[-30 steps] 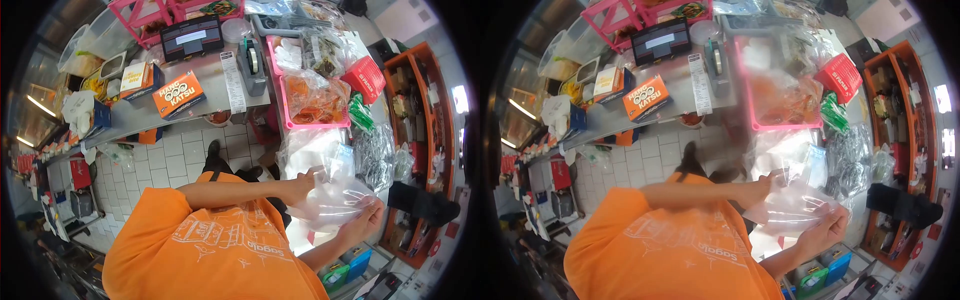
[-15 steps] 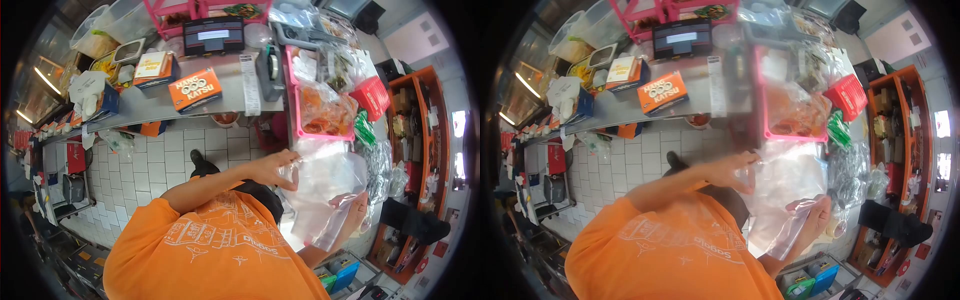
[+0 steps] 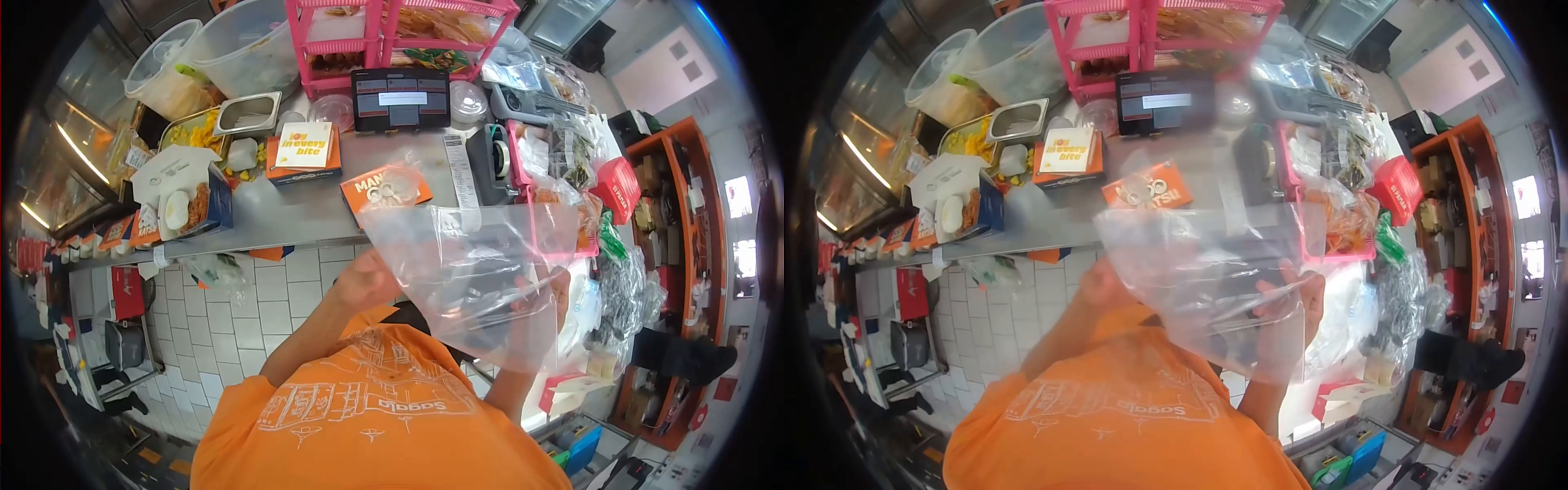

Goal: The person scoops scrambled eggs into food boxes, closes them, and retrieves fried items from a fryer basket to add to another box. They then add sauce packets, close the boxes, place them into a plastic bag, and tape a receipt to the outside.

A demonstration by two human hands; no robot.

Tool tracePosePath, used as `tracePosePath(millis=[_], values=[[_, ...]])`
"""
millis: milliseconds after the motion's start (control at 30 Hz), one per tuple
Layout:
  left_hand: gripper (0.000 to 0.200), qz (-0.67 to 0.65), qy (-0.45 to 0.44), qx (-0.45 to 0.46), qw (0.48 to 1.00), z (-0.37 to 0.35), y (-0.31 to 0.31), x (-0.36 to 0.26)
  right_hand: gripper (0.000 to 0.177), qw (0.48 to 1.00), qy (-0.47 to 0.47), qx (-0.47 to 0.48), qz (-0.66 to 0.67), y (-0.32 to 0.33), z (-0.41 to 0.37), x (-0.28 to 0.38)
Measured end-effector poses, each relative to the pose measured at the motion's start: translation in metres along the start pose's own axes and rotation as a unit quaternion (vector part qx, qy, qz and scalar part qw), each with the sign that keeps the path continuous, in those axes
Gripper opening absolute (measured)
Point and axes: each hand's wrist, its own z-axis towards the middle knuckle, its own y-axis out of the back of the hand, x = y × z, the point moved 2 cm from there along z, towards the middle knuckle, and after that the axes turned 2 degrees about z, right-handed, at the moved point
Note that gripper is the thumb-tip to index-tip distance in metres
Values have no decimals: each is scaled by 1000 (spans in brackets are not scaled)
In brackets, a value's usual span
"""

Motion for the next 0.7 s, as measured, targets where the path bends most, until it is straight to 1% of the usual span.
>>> tracePosePath(millis=[33,67,100,133,167,200,233,267,300,333,367,400,433,467,500,533,567,600,633,667,700], values=[[83,-45,-9,-22,999,-4,-2,-14,24,1000,2,-1,0,-5,0,-2],[81,-89,-20,-44,995,-8,2,-26,25,999,-7,21,30,-8,4,-6],[81,-92,-22,-43,995,-16,12,-32,25,997,-17,44,56,-11,7,-9],[75,19,23,-87,996,-23,27,-34,25,997,-16,46,52,-15,8,-11],[69,128,67,-131,981,-28,38,-34,25,992,-16,71,102,-20,9,-12],[69,124,60,-134,981,-27,37,-39,25,983,-17,96,152,-25,11,-13],[70,225,100,-231,941,-26,37,-46,25,984,-19,103,147,-26,15,-16],[71,322,136,-325,879,-27,40,-53,27,990,-9,85,110,-25,20,-20],[71,323,122,-331,878,-39,54,-62,29,995,3,72,76,-29,28,-22],[67,389,153,-337,844,-65,79,-73,29,993,3,89,77,-39,33,-23],[64,450,187,-344,803,-82,90,-78,30,993,-3,83,86,-49,34,-25],[64,449,177,-356,800,-84,84,-74,31,993,-12,76,94,-54,36,-27],[55,256,113,-248,927,-82,69,-63,29,988,-50,118,80,-55,43,-32],[47,56,28,-125,990,-80,53,-58,29,984,-68,142,76,-64,53,-40],[41,186,110,-185,959,-72,40,-56,28,984,-73,156,48,-71,59,-42],[37,306,192,-251,898,-67,32,-57,28,981,-76,177,22,-79,60,-48],[37,316,158,-287,890,-73,36,-55,28,976,-75,202,-1,-84,61,-53],[36,83,73,-333,936,-83,46,-44,28,971,-71,226,-25,-68,78,-45],[35,-158,-25,-335,928,-89,50,-38,28,966,-62,244,-51,-42,116,-26],[35,-153,-58,-345,924,-90,46,-49,28,962,-50,257,-76,-43,142,-18],[33,-141,-72,-340,927,-90,36,-62,28,959,-34,263,-100,-77,110,-40]])
